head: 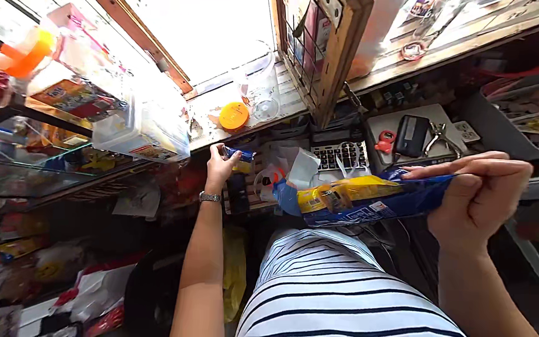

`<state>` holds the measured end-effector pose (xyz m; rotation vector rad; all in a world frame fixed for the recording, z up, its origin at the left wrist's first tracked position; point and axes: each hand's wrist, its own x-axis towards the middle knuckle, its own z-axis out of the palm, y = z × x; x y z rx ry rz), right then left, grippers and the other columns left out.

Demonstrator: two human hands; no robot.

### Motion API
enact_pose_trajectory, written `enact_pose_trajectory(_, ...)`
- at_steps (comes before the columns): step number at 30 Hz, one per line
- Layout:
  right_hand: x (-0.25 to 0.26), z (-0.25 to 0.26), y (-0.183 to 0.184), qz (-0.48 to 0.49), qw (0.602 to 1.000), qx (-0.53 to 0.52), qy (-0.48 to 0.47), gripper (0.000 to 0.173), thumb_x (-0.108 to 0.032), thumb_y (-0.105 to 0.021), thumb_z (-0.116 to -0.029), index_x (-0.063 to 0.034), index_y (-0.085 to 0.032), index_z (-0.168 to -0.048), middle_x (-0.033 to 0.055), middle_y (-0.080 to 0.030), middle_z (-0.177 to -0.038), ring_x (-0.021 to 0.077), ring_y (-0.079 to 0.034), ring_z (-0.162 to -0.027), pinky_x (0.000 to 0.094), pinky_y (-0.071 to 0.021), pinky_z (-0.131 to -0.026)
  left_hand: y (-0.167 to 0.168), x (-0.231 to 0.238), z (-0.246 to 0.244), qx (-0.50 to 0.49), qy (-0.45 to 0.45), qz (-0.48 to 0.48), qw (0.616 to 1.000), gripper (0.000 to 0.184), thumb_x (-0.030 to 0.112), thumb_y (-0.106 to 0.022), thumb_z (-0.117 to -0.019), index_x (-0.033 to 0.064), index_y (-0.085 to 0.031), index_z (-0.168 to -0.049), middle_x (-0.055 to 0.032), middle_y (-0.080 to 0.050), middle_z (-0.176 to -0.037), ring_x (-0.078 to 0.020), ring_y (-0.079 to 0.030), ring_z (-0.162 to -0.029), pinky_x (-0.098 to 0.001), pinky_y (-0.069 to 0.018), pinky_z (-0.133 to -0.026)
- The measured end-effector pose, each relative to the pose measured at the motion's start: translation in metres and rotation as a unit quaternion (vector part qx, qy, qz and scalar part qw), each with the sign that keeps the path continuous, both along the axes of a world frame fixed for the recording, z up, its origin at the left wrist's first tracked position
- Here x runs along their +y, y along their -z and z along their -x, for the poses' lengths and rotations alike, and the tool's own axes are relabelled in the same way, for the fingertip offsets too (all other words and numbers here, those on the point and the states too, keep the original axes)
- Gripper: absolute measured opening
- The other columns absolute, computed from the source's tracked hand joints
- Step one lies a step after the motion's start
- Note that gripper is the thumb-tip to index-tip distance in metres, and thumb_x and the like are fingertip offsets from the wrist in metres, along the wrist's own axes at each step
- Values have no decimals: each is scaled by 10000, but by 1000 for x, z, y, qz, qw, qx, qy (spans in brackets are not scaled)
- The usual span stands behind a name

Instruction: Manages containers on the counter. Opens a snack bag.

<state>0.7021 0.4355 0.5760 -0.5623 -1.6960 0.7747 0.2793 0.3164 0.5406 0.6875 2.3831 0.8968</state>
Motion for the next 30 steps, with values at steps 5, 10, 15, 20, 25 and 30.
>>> enact_pose_trajectory(5, 13, -22, 8, 25, 999, -31, 13, 113, -221, -392, -1099, -189, -500, -1088, -61, -604, -1003, 105, -688, -890, 350, -621, -822, 99, 4, -24, -94, -130, 15, 987, 842, 368, -744, -943, -40, -303, -1533, -359, -555, -1334, -476, -616, -1172, -608, -537, -954)
enact_pose_trajectory(10, 18, -15, -6, -14, 997, -73, -20, 119, -238, -393, -1109, -224, -505, -1147, -88, -597, -1078, 70, -668, -1006, 312, -602, -875, 98, -15, -45, 52, 28, 53, 997, 632, 302, -674, -986, -75, -462, -1447, -372, -509, -1390, -540, -498, -1295, -684, -401, -1069)
enact_pose_trajectory(15, 9, 9, -21, -59, 989, -114, -70, 112, -224, -407, -1098, -184, -489, -1163, -43, -620, -1085, 116, -678, -1019, 349, -613, -881, -30, -20, -123, 91, 300, -277, 909, 220, 66, -584, -998, -3, -662, -1191, -131, -664, -1175, -185, -655, -1074, -353, -571, -913)
enact_pose_trajectory(20, -23, 46, -43, -130, 969, -157, -141, 112, -209, -419, -1082, -112, -475, -1089, 28, -573, -1107, 138, -639, -1115, 359, -589, -950, -76, -18, -190, 262, 501, -402, 720, 258, -84, -590, -931, -19, -707, -1152, -162, -698, -1180, -255, -656, -1157, -328, -506, -1013)
enact_pose_trajectory(25, -48, 43, -77, -186, 946, -208, -165, 142, -257, -535, -1053, -131, -596, -1025, -2, -597, -1097, 203, -543, -1287, 559, -349, -1203, -88, -30, -186, 263, 543, -398, 691, 149, -14, -625, -951, 46, -728, -1040, -130, -729, -1041, -276, -692, -1043, -388, -561, -903)
enact_pose_trajectory(30, -91, 65, -98, -300, 889, -301, -171, 120, -123, -569, -1034, -76, -674, -1065, 53, -654, -1068, 236, -557, -1252, 581, -180, -1251, -86, -53, -189, 231, 604, -242, 724, 70, 105, -724, -859, 46, -749, -887, -94, -726, -878, -235, -708, -888, -405, -562, -780)
